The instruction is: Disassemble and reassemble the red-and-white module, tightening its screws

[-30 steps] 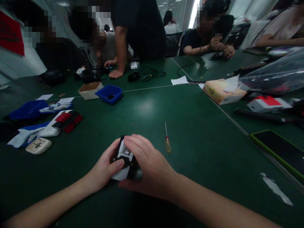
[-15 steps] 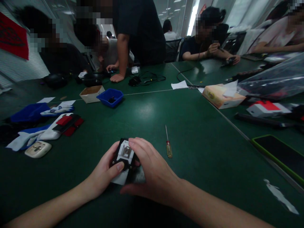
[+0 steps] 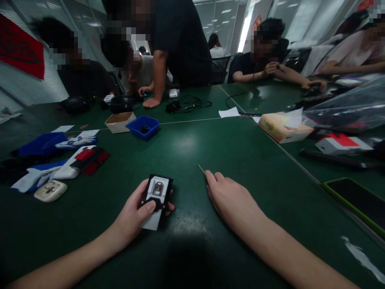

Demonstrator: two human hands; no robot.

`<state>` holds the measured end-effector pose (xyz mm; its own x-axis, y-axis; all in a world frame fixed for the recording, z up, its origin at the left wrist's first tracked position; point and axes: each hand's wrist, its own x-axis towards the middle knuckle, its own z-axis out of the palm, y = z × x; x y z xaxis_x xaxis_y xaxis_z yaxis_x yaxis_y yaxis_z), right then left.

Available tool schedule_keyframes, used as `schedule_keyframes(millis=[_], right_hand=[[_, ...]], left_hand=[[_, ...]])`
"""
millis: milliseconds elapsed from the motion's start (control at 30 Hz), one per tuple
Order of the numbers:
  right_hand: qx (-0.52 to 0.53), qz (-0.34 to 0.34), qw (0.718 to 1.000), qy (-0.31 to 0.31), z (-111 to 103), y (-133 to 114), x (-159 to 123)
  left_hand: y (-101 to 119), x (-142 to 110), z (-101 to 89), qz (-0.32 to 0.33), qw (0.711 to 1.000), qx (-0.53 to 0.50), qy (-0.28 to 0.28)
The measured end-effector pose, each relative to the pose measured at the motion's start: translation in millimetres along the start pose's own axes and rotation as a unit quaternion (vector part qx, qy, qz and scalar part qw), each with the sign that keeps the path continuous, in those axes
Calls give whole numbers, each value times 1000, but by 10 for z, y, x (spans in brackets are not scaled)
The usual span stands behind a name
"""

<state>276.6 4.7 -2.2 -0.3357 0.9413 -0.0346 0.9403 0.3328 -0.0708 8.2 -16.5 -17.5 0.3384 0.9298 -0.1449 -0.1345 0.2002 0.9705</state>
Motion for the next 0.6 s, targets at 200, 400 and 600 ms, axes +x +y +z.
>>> schedule_keyframes(millis=[200,400,600], right_hand=[[162,-178,947,211,-3,-50,-23],[190,-259,887,330,-18,-114,-85],[237,-349,850,315,-25,-178,-285]], left_hand=[[5,-24,21,-19,999,-27,-2],[85,-15,-6,-6,999,7,35],[89,49,-96,10,997,7,71]])
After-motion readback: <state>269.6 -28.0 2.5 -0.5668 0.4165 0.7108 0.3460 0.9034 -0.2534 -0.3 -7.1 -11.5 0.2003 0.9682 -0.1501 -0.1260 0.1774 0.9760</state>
